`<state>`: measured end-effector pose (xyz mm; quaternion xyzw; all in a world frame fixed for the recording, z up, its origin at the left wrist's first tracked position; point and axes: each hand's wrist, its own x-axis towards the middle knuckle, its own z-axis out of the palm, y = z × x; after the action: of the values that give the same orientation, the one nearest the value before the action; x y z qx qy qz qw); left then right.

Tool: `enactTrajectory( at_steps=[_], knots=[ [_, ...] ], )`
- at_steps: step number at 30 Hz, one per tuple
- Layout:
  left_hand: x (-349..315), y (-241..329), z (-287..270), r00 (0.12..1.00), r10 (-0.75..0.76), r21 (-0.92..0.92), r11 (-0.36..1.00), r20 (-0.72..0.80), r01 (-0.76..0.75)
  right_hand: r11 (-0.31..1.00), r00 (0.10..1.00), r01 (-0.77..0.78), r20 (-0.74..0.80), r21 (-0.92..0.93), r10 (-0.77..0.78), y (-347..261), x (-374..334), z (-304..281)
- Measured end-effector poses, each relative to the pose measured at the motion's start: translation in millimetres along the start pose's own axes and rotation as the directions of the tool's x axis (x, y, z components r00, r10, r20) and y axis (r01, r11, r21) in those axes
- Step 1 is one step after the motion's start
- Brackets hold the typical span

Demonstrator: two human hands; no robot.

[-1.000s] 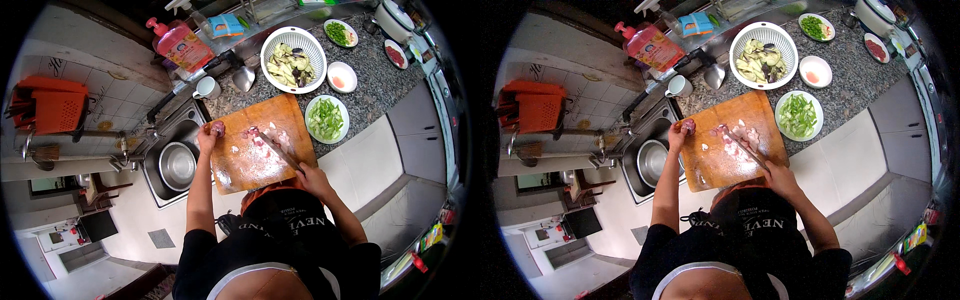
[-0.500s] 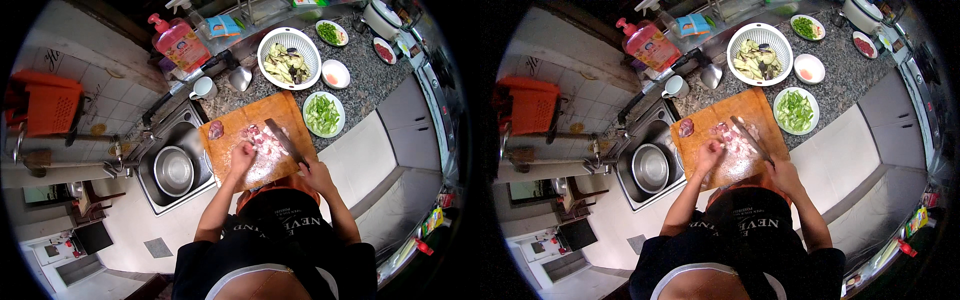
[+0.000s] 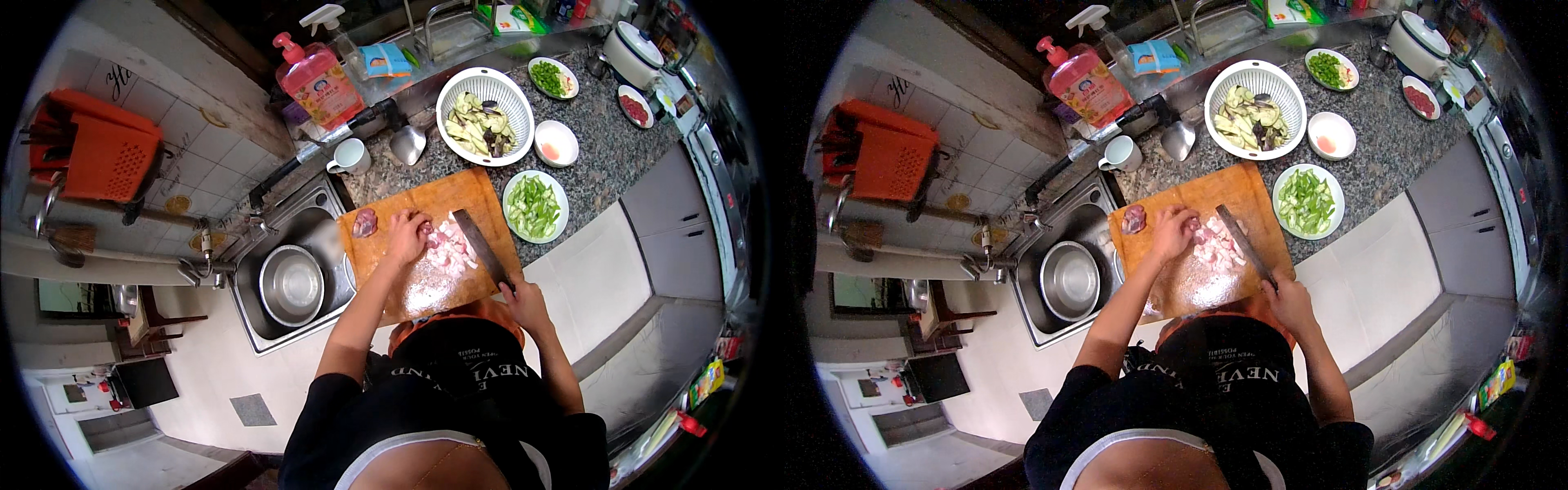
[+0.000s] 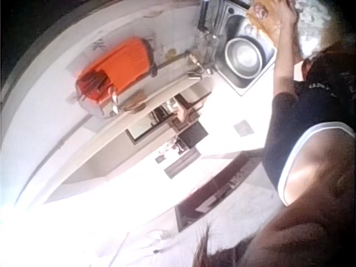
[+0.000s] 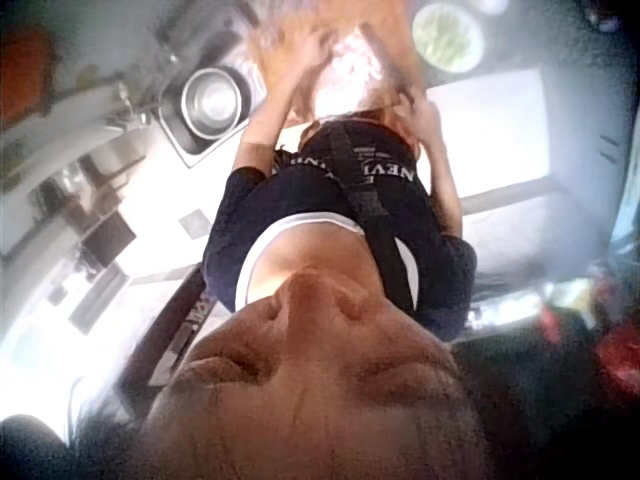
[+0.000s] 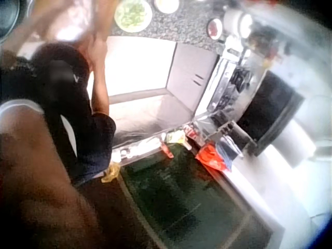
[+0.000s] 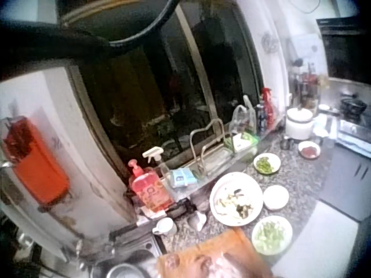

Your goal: The person slices meat on a wooden cutting board with a large knife, then transfers the sliced pieces to a bowl in the sink for washing before continuing to slice more meat.

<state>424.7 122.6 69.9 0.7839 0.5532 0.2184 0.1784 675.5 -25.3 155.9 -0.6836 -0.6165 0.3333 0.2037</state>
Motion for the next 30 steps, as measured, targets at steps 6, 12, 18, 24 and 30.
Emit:
enactTrajectory(
  at_steps=[6, 12, 18, 24, 30],
  knots=[
    [4, -23, 2, 0.983, -0.036, 0.016, 0.999, 0.178, 0.034, 0.999, 0.999, 0.048, 0.014, -0.005, -0.047, 0, 2, -2],
    [-22, -50, -19, 0.983, -0.079, -0.102, 0.993, -0.164, 0.063, 0.999, 0.999, 0.031, 0.033, -0.027, -0.03, 1, -1, -4],
    [-10, -61, -52, 0.795, -0.298, 0.152, 0.888, -0.528, 0.434, 0.997, 0.995, 0.064, 0.081, -0.041, -0.061, 1, 6, -4],
    [-7, -115, -29, 0.815, -0.571, -0.175, 0.816, -0.102, 0.55, 0.991, 0.986, 0.125, 0.116, -0.049, -0.118, -9, 12, -2],
    [-60, -106, -47, 0.775, -0.607, -0.814, 0.351, 0.178, 0.463, 0.987, 0.972, 0.162, 0.174, -0.024, -0.155, -20, 10, 1]
  ],
)
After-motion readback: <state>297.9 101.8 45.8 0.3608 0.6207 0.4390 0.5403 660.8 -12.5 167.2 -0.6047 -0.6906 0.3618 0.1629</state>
